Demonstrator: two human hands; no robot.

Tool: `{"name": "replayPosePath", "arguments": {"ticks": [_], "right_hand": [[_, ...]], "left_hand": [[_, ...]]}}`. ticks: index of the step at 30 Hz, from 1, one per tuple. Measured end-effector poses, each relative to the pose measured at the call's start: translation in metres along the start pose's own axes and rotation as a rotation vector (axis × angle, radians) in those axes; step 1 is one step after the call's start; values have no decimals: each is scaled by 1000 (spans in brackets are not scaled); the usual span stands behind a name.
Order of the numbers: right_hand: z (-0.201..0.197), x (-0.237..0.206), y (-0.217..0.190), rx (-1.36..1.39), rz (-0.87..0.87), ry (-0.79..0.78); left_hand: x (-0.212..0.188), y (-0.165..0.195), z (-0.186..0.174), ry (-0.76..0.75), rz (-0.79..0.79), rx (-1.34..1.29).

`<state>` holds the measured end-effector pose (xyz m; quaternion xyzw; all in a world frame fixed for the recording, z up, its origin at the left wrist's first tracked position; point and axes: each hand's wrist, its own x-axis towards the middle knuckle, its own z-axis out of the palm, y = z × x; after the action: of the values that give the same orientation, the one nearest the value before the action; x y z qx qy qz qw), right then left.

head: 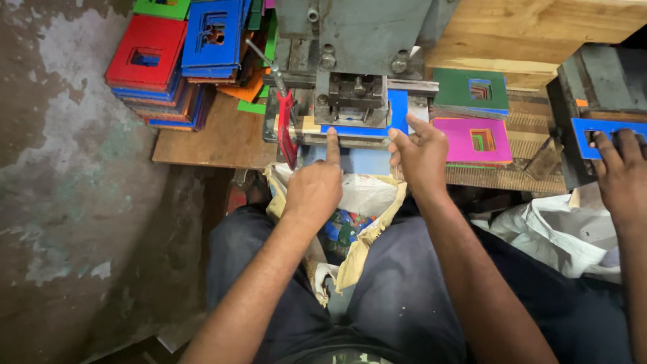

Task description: The person sits at a manual press machine and repeatedly places colored plastic sheets under the die, operates the press to punch a rectangular frame shape, then sets the punched frame on a stack and drops the scrap pieces into a bag between their legs. They handle blue, green, orange, and pink sheets one at a time, building stacks of finished frames.

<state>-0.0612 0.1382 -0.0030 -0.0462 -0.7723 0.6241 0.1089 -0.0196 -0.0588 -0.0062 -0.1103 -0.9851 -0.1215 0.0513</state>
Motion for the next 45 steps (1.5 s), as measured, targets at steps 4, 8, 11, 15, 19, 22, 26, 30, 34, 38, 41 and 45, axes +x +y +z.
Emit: {"name": "replayPosePath", "arguments": {"ticks": [4,8,11,15,19,22,26,30,34,38,41,45], "right_hand": [[0,0,2,-14,-6,-11],[0,-1,2,-34,-17,-2],[-1,-1,3,-19,-15,-8],[-2,0,3,-47,-17,-11],[-6,1,3,-97,-26,-19],[-12,2,3,-58,-4,-59],[-21,7,2,-179,-74,-3],[-25,12,5,-327,-146,74],[-23,18,5,-338,-161,66],[-20,22,1,-334,-115,35],[-17,24,-1,-310,-62,22],[-16,25,-2,-294,-49,22]], "left_hand": [[0,-1,-1,1,-10,-49],[3,-1,1,-8,-18,-66],[2,0,2,15,-2,-84],[2,1,0,-6,-22,-61],[1,3,-4,-7,-25,-65],[-3,3,-8,18,-5,-116],[-13,-6,-5,3,-30,-215],[-48,-9,23,130,39,-437],[-78,-7,63,88,18,-572],[-97,-11,89,-80,-71,-606],[-98,-19,98,-105,-52,-571],[-95,-27,106,-65,-55,-618]]}}
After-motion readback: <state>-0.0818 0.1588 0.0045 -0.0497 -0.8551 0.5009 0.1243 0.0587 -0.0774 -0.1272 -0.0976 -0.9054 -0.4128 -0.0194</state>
